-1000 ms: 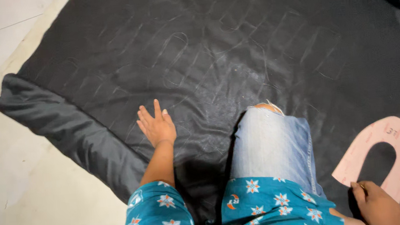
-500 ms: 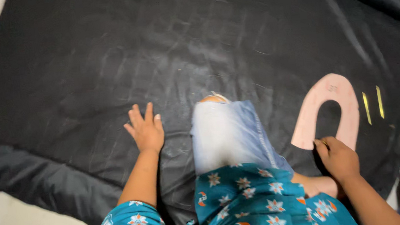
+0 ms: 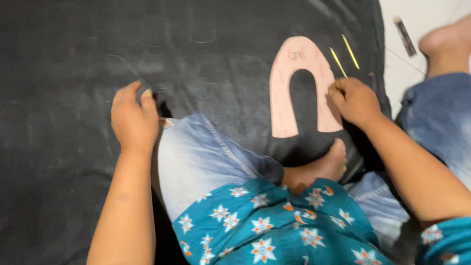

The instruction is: The person places a U-shaped paper pattern onto a large piece of black fabric and uses a small pointed tool to trace the outline. They repeatedly reposition the pattern and continue tracing along its edges to mark the fabric.

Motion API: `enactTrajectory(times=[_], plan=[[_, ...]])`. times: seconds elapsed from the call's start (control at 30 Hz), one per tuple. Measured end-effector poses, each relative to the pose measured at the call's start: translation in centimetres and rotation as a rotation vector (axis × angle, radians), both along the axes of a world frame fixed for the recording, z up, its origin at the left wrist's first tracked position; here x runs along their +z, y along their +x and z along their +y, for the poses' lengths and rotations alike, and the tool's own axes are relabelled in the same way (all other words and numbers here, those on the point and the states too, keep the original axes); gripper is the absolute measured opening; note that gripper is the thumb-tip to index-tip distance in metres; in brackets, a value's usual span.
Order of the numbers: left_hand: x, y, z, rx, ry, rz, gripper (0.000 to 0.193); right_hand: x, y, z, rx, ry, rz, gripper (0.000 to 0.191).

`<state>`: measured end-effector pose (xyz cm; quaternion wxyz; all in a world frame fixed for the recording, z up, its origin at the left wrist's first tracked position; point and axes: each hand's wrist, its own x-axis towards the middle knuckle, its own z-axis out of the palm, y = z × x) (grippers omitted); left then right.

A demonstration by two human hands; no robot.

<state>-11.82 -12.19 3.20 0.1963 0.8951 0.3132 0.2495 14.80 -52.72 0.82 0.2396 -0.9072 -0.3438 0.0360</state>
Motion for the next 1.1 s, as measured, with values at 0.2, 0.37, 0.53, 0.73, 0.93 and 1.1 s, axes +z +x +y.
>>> enactTrajectory(times=[0.2,0.37,0.53,0.73,0.93,1.1], plan=[[0.8,7.7,-9.7,-0.475,-0.130,0.089,0.026,-0.4,0.7,-1.3,-0.258,0.298,0.275,0.027],[-1.2,11.2,-15.7,-0.693,-0.068,0.429,0.048,-0.9,1.0,-1.7,-0.301,0.461,0.343,0.029],[-3.9,13.2,-17.9,-0.725,0.024,0.582,0.077,-0.7,1.2,0.1,-0.321,0.441,0.466,0.029],[-6.2,14.6,-20.5,-0.759,0.168,0.784,0.040,-1.0,2.3,5.4,-0.031,0.320,0.462,0.027],[-6.6,16.9,-22.2,-0.714,0.192,0.891,0.079,-0.6,3.8,10.9,-0.030,0.376,0.563,0.028],[-6.7,18.3,-22.2,-0.745,0.220,0.985,0.079,-0.8,4.9,12.8,-0.102,0.296,0.548,0.026]])
